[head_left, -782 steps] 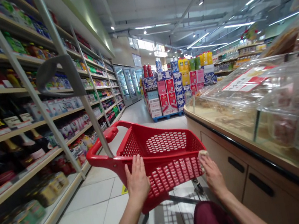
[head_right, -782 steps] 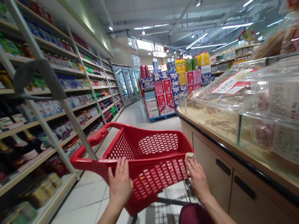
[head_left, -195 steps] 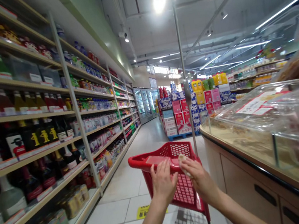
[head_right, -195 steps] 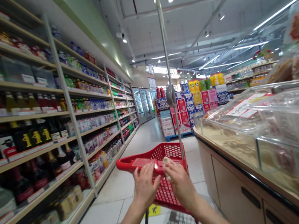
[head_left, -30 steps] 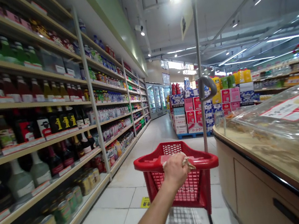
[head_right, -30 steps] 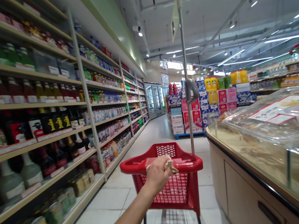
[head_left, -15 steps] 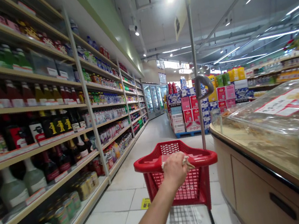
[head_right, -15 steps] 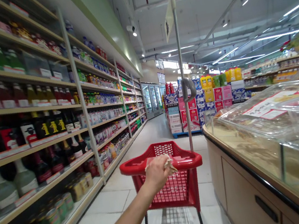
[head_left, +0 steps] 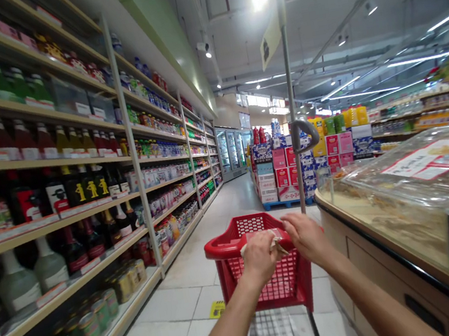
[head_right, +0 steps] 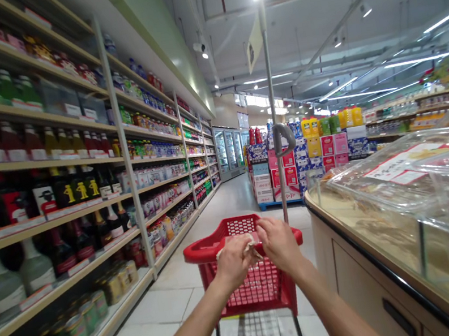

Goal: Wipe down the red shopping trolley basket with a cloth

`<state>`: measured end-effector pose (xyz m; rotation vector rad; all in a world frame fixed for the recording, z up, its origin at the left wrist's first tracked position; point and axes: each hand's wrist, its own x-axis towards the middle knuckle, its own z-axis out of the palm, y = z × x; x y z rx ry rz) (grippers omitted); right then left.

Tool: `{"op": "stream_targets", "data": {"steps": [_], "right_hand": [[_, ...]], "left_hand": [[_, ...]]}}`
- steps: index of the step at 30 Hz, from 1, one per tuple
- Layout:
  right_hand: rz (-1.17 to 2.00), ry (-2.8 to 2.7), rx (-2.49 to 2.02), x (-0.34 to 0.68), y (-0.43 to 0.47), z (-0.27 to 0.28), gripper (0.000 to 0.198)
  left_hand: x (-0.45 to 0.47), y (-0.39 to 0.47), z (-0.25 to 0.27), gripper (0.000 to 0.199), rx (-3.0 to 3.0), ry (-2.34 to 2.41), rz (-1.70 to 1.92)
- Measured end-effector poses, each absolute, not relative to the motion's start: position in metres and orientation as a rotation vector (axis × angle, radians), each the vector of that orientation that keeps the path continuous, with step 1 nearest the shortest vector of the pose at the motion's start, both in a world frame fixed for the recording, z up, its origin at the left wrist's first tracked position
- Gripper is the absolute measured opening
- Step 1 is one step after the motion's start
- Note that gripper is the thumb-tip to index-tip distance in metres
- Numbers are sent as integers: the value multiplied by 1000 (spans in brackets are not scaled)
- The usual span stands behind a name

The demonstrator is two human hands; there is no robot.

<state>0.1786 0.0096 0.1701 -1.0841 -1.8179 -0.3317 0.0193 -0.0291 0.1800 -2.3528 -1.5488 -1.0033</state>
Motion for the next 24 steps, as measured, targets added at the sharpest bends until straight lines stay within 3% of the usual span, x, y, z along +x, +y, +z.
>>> {"op": "stream_targets", "data": {"steps": [6,12,18,24], "right_hand": [[-233,-1881,-1265,190,14,151,37],[-45,-1788,-1149,182,4,152,43],[-13,-1712,-1090,177,-5,145,43],[-4,-1701,-1032,171,-10,138,44]], "left_hand": [[-1,-9,185,31,-2149,-1820,-1068],[43,-15,184,18,-2417,-1575,-975],[0,-15,191,30,-2232,-1815,-993],[23,-20,187,21,-2393,-1631,-972]]}}
